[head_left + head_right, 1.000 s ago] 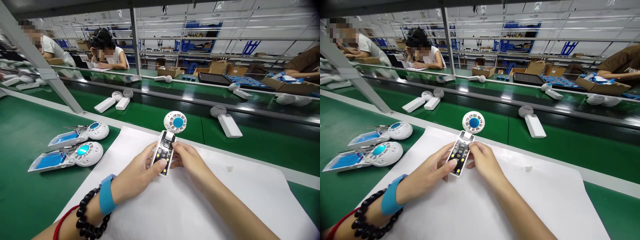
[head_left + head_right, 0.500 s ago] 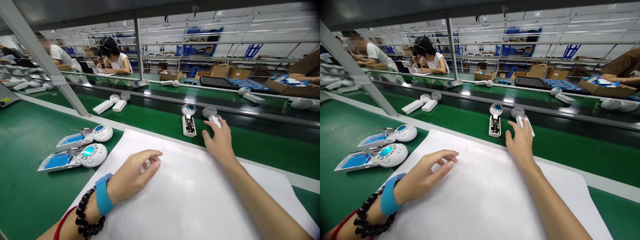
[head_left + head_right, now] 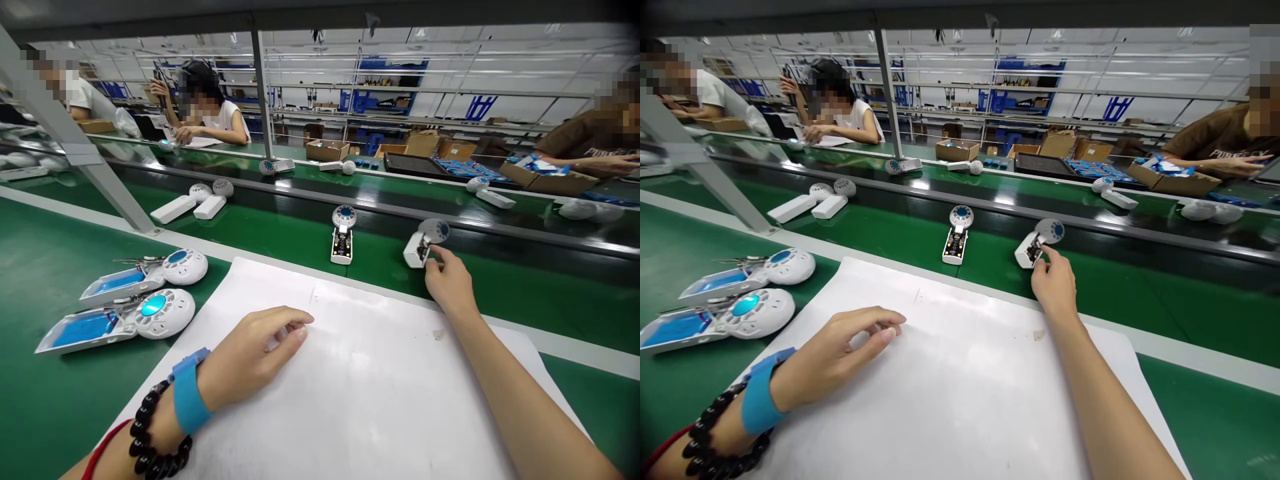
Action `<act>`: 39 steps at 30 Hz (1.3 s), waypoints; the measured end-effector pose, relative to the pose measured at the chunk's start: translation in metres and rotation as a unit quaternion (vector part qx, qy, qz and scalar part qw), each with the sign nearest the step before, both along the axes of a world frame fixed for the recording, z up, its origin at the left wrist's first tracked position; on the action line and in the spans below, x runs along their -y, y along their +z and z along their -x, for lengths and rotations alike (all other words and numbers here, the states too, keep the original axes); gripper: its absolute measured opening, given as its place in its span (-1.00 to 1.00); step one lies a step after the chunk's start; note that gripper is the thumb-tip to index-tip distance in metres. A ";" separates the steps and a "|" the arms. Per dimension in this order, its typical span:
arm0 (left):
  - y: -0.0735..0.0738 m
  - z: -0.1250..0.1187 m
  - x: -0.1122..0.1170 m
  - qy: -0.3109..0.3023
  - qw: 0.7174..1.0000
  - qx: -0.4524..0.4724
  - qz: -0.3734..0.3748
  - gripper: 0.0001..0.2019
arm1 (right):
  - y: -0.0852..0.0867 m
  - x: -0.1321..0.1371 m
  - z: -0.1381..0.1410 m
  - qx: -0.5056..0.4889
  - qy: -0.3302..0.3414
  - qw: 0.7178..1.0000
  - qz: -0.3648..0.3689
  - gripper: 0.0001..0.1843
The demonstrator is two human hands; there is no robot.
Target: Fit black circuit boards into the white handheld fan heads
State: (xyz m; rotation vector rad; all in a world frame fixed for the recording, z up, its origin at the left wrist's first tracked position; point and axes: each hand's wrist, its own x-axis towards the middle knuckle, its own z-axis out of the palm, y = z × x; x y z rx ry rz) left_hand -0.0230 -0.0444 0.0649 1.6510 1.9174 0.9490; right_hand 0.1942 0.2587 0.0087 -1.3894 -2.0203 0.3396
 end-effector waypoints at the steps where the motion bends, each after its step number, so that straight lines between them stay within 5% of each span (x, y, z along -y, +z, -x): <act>1: 0.000 0.000 0.001 -0.001 1.000 -0.007 -0.009 -0.74 | -0.001 0.002 0.000 0.011 0.004 1.000 -0.011 -0.47; 8: 0.011 0.006 0.030 0.048 0.993 -0.099 -0.052 -0.81 | -0.003 0.014 0.010 0.109 0.149 0.982 -0.038 -0.42; 13: 0.018 0.042 0.078 0.141 0.956 -0.248 -0.071 -0.77 | -0.012 0.011 0.015 0.123 0.263 0.955 -0.056 -0.46; 17: 0.027 0.081 0.117 0.223 0.902 -0.369 0.027 -0.53 | -0.015 0.018 0.026 0.151 0.290 0.943 -0.069 -0.46; 21: 0.033 0.105 0.130 0.190 0.859 -0.458 0.126 -0.42 | -0.008 0.031 0.035 0.124 0.279 0.951 -0.053 -0.48; 28: 0.031 0.113 0.101 0.087 0.864 -0.488 0.091 -0.42 | 0.011 0.065 0.044 -0.005 0.309 0.950 -0.037 -0.59; 32: 0.041 0.054 0.060 0.087 0.892 -0.444 -0.005 -0.48 | 0.041 0.117 0.062 -0.026 0.430 0.900 0.062 -0.63; 35: 0.050 0.004 0.024 0.029 0.912 -0.402 -0.080 -0.59 | 0.070 0.158 0.074 -0.121 0.540 0.784 0.282 -0.17; 37: 0.053 -0.014 0.004 0.003 0.918 -0.381 -0.109 -0.59 | 0.085 0.173 0.076 -0.179 0.494 0.780 0.340 -0.14; 39: 0.055 -0.018 -0.008 0.003 0.931 -0.342 -0.128 -0.45 | 0.095 0.175 0.072 -0.225 0.433 0.807 0.333 -0.33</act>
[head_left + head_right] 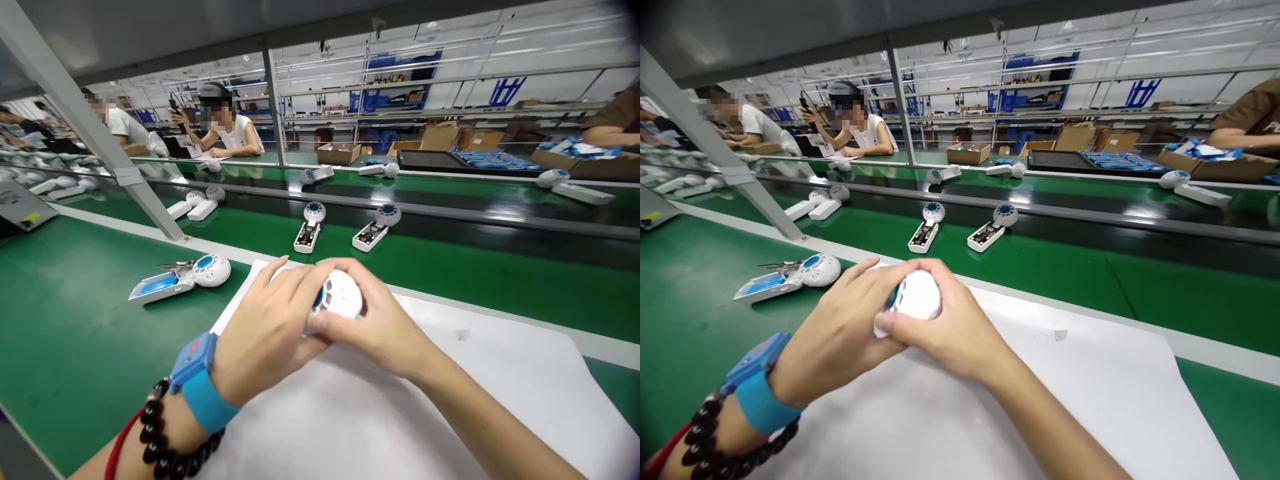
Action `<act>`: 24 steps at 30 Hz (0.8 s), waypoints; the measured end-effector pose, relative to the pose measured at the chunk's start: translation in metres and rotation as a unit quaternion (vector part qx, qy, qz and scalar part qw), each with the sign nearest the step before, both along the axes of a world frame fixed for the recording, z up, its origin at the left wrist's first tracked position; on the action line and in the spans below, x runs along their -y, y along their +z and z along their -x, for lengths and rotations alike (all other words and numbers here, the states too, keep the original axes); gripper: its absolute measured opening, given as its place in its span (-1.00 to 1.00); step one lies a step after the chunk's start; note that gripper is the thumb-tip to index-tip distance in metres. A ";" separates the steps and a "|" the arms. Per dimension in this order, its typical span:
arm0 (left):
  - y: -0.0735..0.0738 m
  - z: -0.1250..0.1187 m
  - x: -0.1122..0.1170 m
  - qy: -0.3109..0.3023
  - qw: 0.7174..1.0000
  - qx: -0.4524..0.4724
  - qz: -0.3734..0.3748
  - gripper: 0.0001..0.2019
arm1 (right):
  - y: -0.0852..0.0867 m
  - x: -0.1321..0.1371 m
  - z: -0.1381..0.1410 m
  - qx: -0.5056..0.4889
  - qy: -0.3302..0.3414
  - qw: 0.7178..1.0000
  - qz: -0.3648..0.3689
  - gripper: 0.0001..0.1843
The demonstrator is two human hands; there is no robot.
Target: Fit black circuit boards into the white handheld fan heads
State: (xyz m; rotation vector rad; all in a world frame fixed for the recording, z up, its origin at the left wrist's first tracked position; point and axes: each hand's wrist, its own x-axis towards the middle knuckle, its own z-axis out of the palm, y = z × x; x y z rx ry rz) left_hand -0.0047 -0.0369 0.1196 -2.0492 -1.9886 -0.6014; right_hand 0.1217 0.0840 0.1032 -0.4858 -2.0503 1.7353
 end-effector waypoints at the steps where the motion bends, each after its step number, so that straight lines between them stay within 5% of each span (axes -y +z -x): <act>1: 0.000 0.001 -0.003 0.001 1.000 0.030 -0.003 -0.35 | 0.003 -0.004 -0.003 -0.012 -0.033 0.999 -0.001 -0.41; 3: -0.003 0.007 -0.005 0.003 0.995 0.103 0.001 -0.25 | 0.005 -0.016 -0.011 -0.041 -0.071 0.997 -0.009 -0.47; 5: -0.007 0.013 -0.007 0.013 0.981 0.192 0.017 -0.38 | 0.008 -0.027 -0.018 -0.067 -0.074 0.995 -0.013 -0.52; 11: -0.025 0.012 -0.014 0.020 0.894 0.432 0.115 -0.51 | 0.021 -0.025 -0.022 -0.116 -0.016 0.990 0.077 -0.66; 13: -0.032 0.011 -0.012 -0.022 0.817 0.542 0.197 -0.46 | 0.022 -0.021 -0.021 -0.128 0.002 0.987 0.093 -0.67; 17: -0.047 0.009 -0.007 -0.123 0.529 0.754 0.369 -0.23 | 0.014 -0.023 -0.015 -0.146 0.011 0.986 0.081 -0.54; 19: -0.051 0.006 -0.007 -0.139 0.471 0.802 0.339 -0.20 | 0.007 -0.026 -0.011 -0.158 -0.030 0.985 0.069 -0.47; 21: -0.051 0.004 -0.009 -0.104 0.490 0.827 0.257 -0.25 | 0.001 -0.027 -0.006 -0.151 -0.101 0.983 0.036 -0.45; 24: -0.049 0.002 -0.012 -0.010 0.601 0.790 0.124 -0.30 | -0.006 -0.022 -0.001 -0.085 -0.129 0.988 -0.002 -0.54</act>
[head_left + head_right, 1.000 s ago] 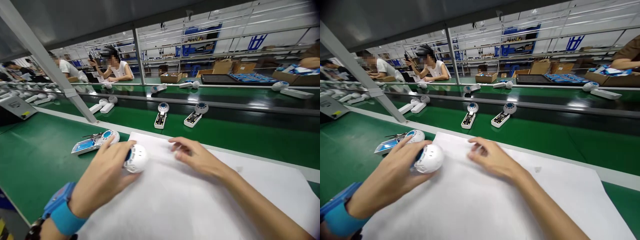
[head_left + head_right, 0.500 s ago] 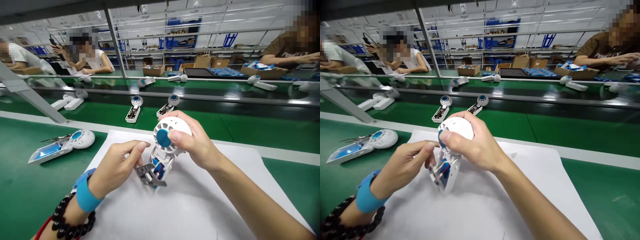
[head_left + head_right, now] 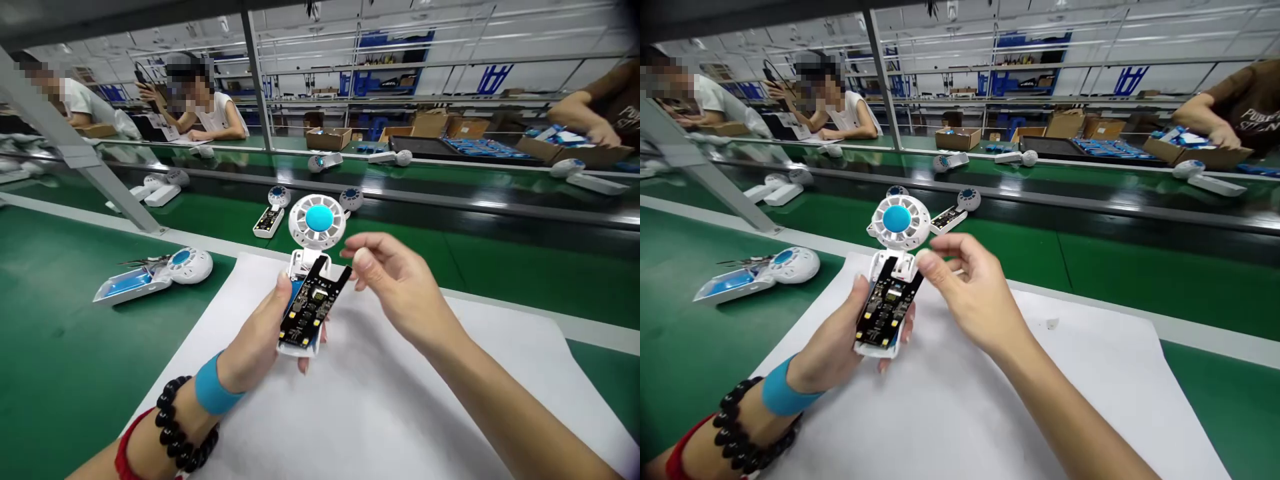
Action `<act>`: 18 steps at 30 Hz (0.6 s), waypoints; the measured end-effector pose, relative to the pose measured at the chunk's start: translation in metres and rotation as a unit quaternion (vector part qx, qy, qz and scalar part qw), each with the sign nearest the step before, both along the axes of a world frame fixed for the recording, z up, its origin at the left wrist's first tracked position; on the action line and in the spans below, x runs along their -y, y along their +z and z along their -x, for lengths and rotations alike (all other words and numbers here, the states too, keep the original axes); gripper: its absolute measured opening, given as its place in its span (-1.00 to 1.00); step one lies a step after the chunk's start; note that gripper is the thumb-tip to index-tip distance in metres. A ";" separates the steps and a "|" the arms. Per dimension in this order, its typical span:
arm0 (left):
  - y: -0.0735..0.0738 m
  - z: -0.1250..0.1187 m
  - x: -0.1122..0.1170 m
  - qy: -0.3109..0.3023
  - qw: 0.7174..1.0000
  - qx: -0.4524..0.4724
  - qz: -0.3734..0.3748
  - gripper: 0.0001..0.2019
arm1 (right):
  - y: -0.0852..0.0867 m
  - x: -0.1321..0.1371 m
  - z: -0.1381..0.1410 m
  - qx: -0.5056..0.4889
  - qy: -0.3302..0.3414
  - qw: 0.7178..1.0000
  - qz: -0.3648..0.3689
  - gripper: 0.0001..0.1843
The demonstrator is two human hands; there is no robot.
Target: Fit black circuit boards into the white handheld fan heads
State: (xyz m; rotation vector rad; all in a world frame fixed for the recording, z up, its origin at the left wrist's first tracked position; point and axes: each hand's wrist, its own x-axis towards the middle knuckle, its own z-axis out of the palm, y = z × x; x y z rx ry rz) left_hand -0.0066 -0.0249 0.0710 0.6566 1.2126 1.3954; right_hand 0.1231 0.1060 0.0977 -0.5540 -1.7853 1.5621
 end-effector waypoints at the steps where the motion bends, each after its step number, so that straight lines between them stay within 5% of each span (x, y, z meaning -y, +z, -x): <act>1: 0.000 0.000 0.000 0.037 0.998 -0.041 -0.006 -0.31 | -0.001 0.003 0.001 0.023 0.028 0.999 0.008 -0.60; 5: -0.002 0.001 0.003 0.076 0.991 -0.110 -0.027 -0.35 | 0.000 0.013 0.004 0.029 0.117 0.990 0.071 -0.83; 18: -0.005 0.002 0.002 0.010 0.992 -0.123 -0.018 -0.24 | 0.007 0.004 -0.004 0.058 0.123 0.976 0.170 -0.86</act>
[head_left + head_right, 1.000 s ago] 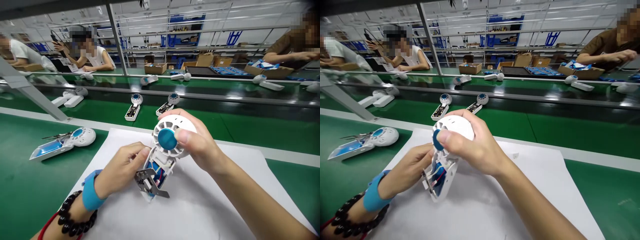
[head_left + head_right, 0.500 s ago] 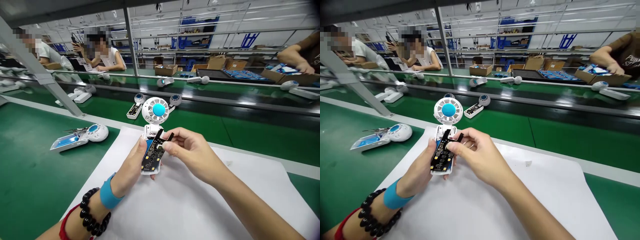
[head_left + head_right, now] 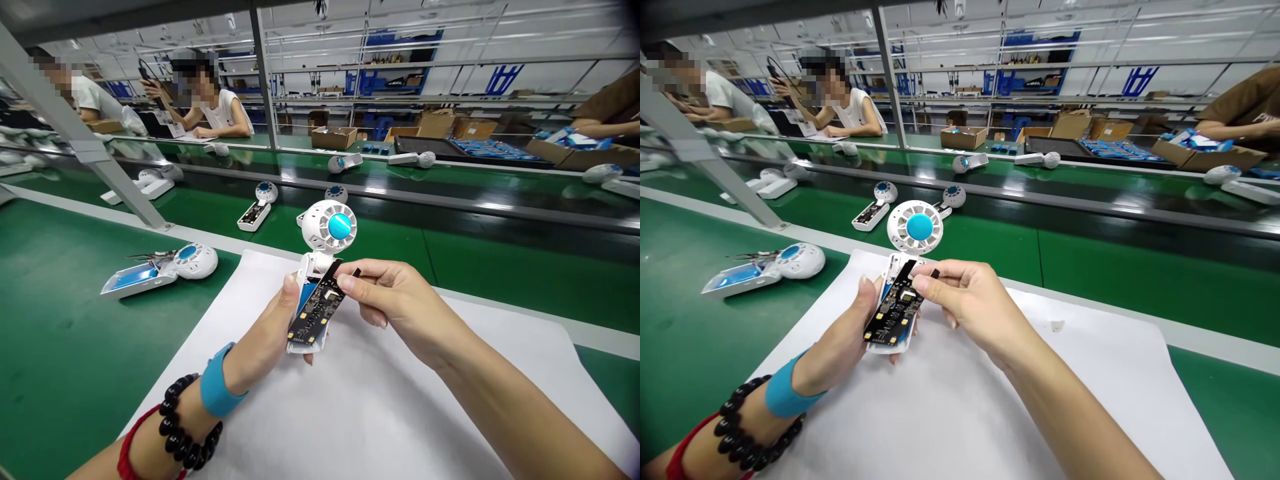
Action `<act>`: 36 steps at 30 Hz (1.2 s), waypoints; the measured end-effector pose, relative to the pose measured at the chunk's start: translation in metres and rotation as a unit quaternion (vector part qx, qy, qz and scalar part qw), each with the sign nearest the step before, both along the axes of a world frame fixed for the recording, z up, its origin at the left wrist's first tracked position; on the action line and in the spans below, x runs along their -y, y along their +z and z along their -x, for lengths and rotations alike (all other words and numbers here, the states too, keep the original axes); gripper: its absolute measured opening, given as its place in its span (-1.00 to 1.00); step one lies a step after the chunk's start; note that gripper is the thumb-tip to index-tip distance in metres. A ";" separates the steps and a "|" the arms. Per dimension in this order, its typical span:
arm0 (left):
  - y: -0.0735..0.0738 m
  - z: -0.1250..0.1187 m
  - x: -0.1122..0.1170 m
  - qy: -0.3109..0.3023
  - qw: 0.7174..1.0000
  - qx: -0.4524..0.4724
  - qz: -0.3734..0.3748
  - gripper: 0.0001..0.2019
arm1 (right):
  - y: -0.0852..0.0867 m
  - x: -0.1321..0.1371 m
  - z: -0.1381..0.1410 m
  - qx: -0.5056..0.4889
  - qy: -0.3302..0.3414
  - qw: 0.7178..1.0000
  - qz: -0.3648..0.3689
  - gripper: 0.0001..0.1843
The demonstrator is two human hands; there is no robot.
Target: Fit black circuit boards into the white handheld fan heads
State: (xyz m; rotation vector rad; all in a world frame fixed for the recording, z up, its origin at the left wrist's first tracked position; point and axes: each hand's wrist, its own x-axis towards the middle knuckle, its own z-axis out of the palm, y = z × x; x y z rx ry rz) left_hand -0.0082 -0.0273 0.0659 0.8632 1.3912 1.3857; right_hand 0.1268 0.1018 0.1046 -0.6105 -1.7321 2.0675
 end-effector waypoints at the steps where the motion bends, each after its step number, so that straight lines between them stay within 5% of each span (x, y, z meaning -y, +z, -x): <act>1: 0.001 0.000 0.000 -0.005 1.000 0.001 0.004 -0.23 | 0.000 0.000 0.000 0.000 -0.001 1.000 0.002 -0.86; 13: 0.007 -0.005 0.001 -0.044 0.998 0.031 0.043 -0.13 | 0.005 0.007 0.003 0.007 -0.028 0.989 -0.144 -0.85; 25: 0.000 -0.006 0.003 -0.014 1.000 0.000 0.003 -0.15 | 0.006 0.021 0.005 0.021 -0.008 0.983 -0.180 -0.82; 30: 0.001 -0.004 0.005 0.030 0.992 -0.089 -0.080 -0.27 | 0.000 0.026 0.002 -0.015 -0.049 0.943 -0.328 -0.90; 36: 0.007 -0.003 0.011 -0.020 0.973 -0.142 -0.182 -0.35 | 0.000 0.017 -0.011 -0.144 0.123 0.865 -0.464 -0.58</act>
